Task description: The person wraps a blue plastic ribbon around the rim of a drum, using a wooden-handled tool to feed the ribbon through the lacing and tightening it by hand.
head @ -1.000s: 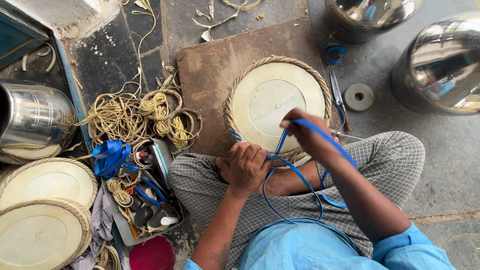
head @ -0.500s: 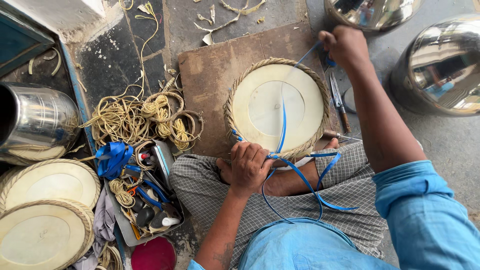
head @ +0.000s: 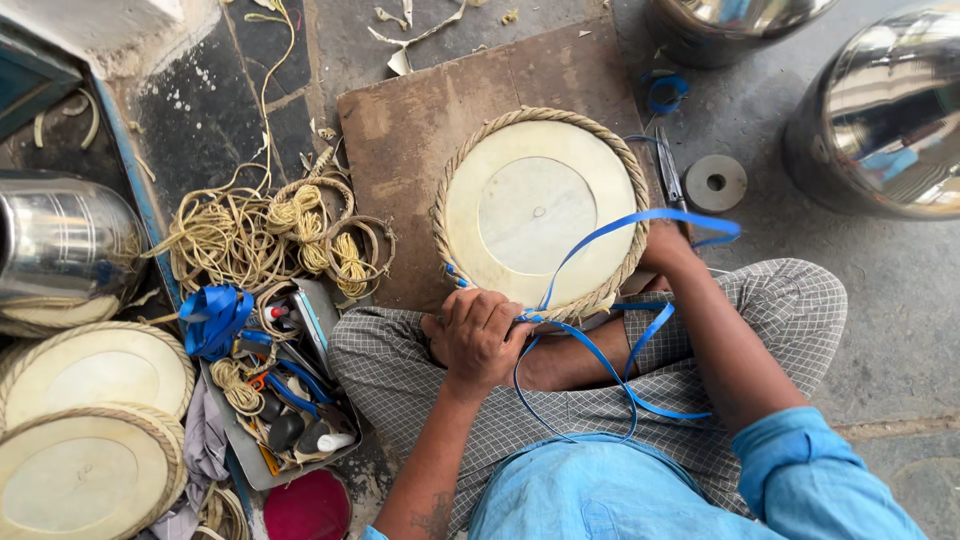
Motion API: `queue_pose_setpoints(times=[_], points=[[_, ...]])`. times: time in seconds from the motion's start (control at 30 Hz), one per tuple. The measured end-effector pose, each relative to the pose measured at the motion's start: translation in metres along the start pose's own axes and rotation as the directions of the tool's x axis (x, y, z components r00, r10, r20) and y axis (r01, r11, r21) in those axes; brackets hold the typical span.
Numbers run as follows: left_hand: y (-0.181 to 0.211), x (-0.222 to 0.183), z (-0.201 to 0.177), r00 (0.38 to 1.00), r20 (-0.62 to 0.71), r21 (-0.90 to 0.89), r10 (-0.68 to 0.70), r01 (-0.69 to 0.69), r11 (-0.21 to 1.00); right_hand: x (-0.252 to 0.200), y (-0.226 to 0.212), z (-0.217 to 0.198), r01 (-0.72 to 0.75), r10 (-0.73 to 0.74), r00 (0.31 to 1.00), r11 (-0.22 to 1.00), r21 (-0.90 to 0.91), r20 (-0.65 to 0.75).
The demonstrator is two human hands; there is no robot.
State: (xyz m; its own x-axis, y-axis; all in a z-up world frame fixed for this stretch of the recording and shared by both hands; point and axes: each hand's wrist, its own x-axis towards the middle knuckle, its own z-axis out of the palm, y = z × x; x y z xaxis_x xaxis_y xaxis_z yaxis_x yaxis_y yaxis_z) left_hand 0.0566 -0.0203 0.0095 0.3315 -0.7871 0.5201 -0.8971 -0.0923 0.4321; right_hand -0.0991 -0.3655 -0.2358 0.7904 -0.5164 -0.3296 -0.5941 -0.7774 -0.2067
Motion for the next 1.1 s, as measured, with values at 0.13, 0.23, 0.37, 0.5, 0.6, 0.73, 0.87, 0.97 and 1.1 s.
queue_pose_setpoints(times=[0.13, 0.23, 0.37, 0.5, 0.6, 0.73, 0.87, 0.97, 1.1], points=[[-0.001, -0.002, 0.003, 1.0, -0.016, 0.026, -0.017, 0.017, 1.0, 0.016, -0.014, 0.007, -0.233, 0.216, 0.971, 0.951, 0.202, 0.103], [0.002, -0.003, 0.003, 0.999, -0.025, 0.032, -0.021, 0.022, 0.999, 0.012, -0.02, 0.008, -0.23, 0.221, 0.965, 0.972, 0.047, 0.144], [0.006, 0.005, -0.004, 1.0, -0.011, 0.062, -0.023, 0.024, 0.998, 0.005, -0.02, -0.028, -0.263, 0.267, 0.954, 0.964, -0.051, 0.134], [0.008, 0.006, -0.012, 0.999, 0.046, 0.084, -0.018, 0.014, 0.996, -0.035, -0.019, -0.085, -0.223, 0.244, 0.961, 0.961, 0.162, -0.128], [0.004, 0.006, -0.019, 0.995, 0.096, 0.019, -0.013, 0.011, 1.0, -0.091, -0.031, -0.134, -0.051, 0.121, 0.949, 0.97, 0.238, -0.289], [0.004, 0.022, -0.034, 0.995, 0.055, -0.152, -0.086, 0.094, 0.984, -0.159, -0.068, -0.205, 0.223, -0.115, 0.926, 0.934, 0.278, -0.359], [0.013, 0.038, -0.03, 0.994, 0.062, -0.104, -0.094, 0.1, 0.989, -0.204, -0.1, -0.271, 0.438, -0.33, 0.88, 0.843, 0.312, -0.343], [0.014, 0.053, -0.013, 0.988, 0.14, -0.108, -0.068, 0.083, 0.991, -0.226, -0.114, -0.309, 0.479, -0.376, 0.878, 0.701, 0.529, -0.298], [0.012, 0.056, 0.004, 0.967, 0.232, -0.13, -0.104, 0.137, 0.982, -0.225, -0.127, -0.327, 0.618, -0.357, 0.766, 0.185, 0.764, -0.534]])
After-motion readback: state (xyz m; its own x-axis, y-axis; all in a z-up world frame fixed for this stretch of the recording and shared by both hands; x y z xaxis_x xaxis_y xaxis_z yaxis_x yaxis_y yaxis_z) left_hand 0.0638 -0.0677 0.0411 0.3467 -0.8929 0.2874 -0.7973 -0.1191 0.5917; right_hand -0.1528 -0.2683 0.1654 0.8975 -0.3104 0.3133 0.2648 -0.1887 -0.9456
